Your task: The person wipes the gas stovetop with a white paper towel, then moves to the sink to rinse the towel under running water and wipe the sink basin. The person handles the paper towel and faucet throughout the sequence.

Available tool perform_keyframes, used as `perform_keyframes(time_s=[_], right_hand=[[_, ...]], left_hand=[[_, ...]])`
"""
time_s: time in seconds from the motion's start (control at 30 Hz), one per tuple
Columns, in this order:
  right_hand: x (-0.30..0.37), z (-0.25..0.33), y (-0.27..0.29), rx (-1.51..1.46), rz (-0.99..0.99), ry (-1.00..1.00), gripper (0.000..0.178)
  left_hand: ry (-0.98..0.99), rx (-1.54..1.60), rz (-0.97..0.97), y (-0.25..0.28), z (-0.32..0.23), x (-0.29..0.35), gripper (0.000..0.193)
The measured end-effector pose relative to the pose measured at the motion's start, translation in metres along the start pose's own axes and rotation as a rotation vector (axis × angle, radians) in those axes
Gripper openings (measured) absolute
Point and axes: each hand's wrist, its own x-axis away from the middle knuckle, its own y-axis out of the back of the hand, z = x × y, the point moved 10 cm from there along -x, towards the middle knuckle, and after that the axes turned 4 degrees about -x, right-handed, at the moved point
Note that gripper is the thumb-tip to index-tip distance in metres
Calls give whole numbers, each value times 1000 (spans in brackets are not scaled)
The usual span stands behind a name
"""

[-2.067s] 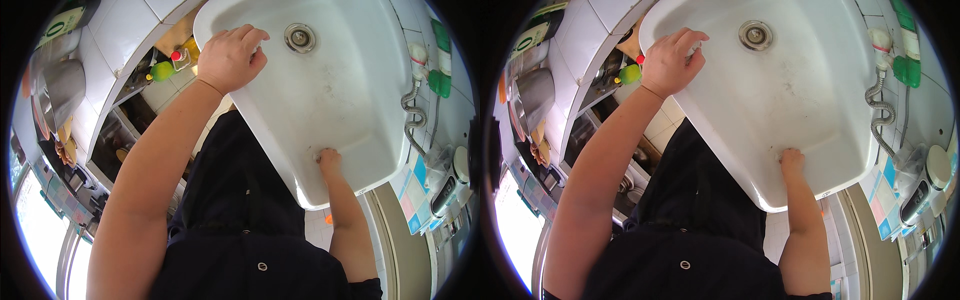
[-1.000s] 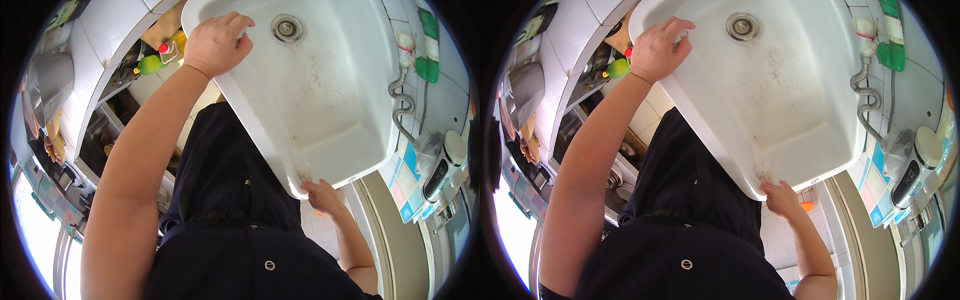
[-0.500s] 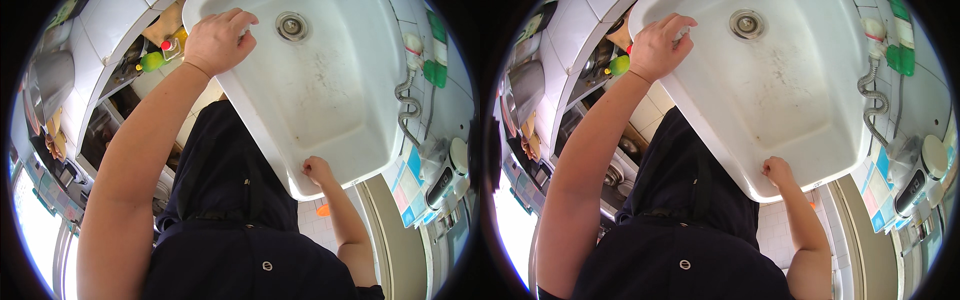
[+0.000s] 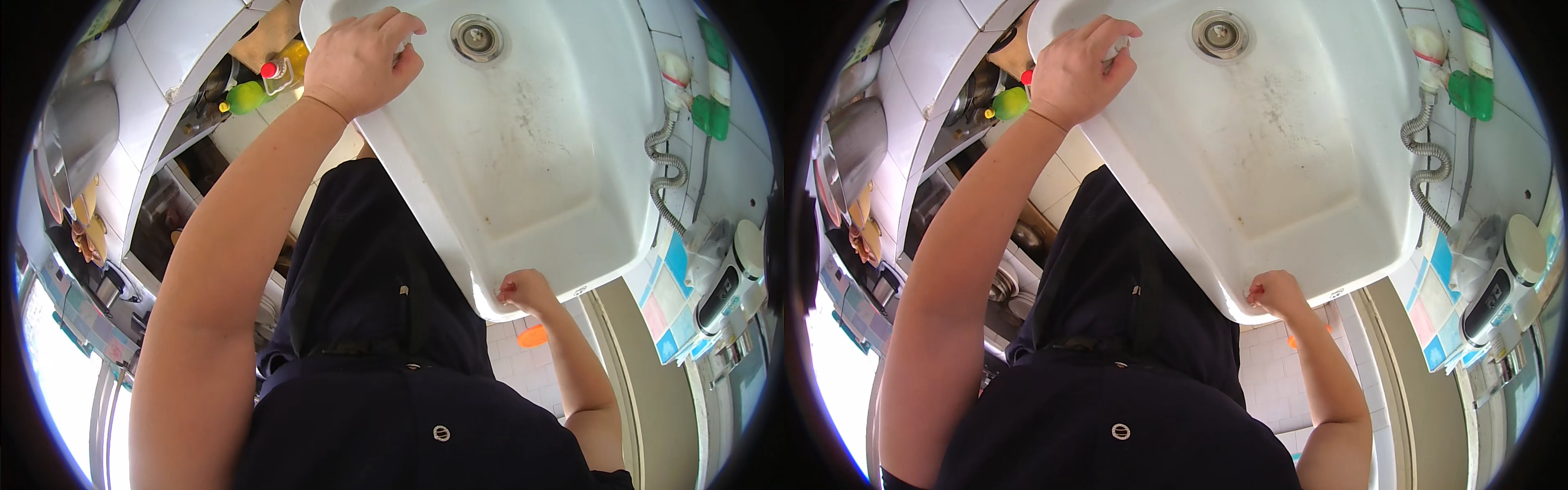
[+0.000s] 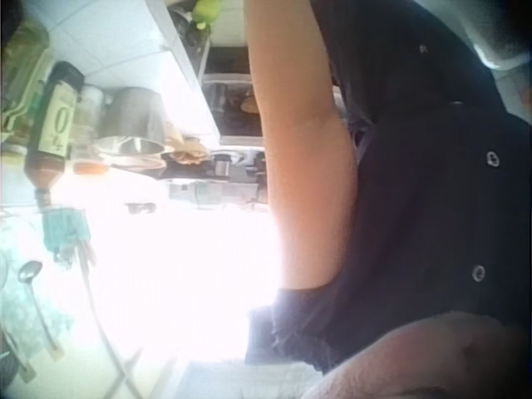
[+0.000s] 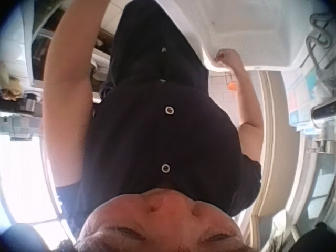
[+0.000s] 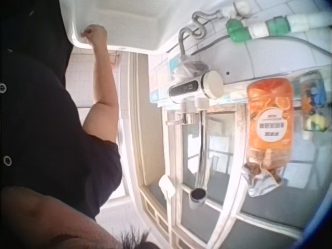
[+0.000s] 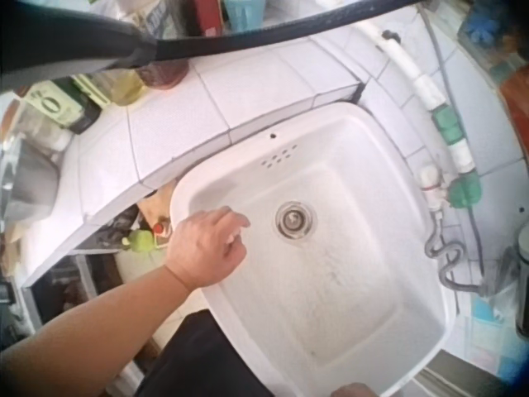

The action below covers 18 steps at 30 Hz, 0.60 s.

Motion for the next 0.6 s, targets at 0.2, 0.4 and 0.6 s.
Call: perform_keyframes(time_s=[0.2, 0.4, 0.6], right_hand=[[-83, -31, 3, 26, -288, -39, 10], [-76, -19, -1, 11, -158, 1, 7], [3, 4, -4, 203, -206, 221, 7]], left_hand=[[2, -8, 7, -1, -1, 0, 16], [-3, 31, -16, -1, -1, 0, 16], [22, -3, -28, -3, 6, 2, 17]])
